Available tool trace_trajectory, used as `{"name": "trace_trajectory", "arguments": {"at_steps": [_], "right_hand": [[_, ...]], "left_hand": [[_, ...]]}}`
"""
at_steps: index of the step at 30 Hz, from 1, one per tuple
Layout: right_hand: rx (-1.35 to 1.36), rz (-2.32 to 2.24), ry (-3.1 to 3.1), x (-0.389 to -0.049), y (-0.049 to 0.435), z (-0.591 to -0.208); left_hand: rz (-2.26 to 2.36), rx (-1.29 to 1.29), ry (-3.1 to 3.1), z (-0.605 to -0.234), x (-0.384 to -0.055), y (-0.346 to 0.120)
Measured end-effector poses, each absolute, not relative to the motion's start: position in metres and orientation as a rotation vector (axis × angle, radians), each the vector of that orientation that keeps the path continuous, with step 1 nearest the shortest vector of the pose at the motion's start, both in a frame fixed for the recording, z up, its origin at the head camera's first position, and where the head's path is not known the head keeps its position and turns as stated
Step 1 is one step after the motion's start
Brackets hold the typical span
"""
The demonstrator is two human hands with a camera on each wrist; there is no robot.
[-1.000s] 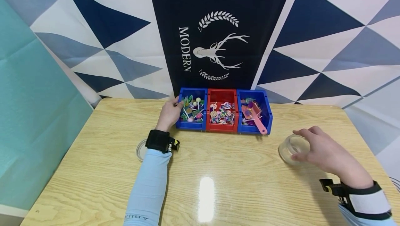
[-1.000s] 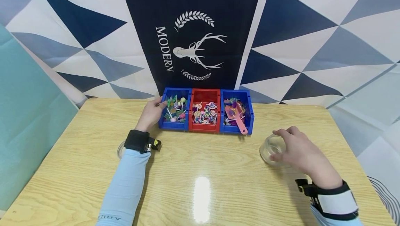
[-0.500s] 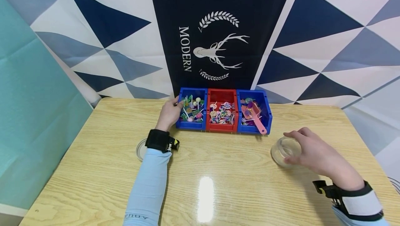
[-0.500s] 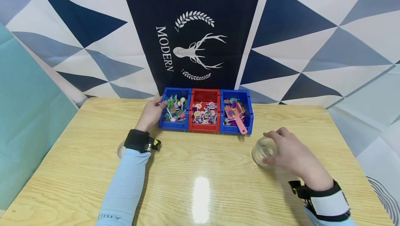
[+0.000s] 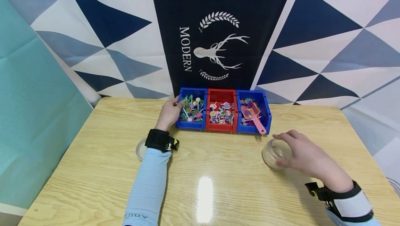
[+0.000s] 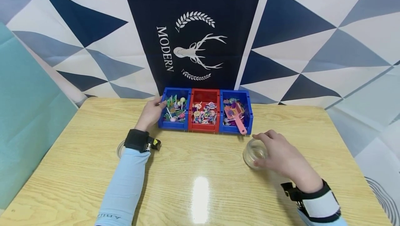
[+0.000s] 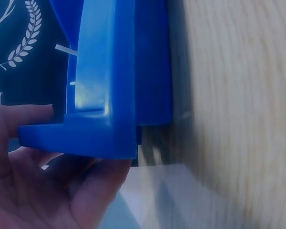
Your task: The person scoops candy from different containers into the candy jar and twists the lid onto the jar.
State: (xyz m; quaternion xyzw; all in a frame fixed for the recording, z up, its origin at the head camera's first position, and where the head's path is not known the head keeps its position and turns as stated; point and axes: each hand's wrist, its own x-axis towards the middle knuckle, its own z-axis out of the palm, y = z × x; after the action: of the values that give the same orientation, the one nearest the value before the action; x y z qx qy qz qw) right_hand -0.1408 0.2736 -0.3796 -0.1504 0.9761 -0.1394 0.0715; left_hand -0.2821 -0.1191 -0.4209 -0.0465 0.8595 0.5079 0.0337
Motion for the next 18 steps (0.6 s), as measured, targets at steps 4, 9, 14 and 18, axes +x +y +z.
{"name": "trace_trajectory", "arguments": {"at_steps": [4, 9, 14, 18], "right_hand": [[-0.492, -0.411, 2.940, -0.139, 0.261, -0.380], [-0.569, -0.411, 2.937, -0.139, 0.241, -0.378], [-0.616, -0.428, 2.916, -0.140, 0.222, -0.376], [-0.645, -0.438, 2.910, -0.140, 0.211, -0.376]], "left_hand": [[1.562, -0.125, 2.660, -0.422, -0.282, -0.119], [1.560, -0.124, 2.666, -0.422, -0.282, -0.121], [1.556, -0.138, 2.663, -0.422, -0.282, -0.121], [1.558, -0.143, 2.651, -0.421, -0.282, -0.120]]}}
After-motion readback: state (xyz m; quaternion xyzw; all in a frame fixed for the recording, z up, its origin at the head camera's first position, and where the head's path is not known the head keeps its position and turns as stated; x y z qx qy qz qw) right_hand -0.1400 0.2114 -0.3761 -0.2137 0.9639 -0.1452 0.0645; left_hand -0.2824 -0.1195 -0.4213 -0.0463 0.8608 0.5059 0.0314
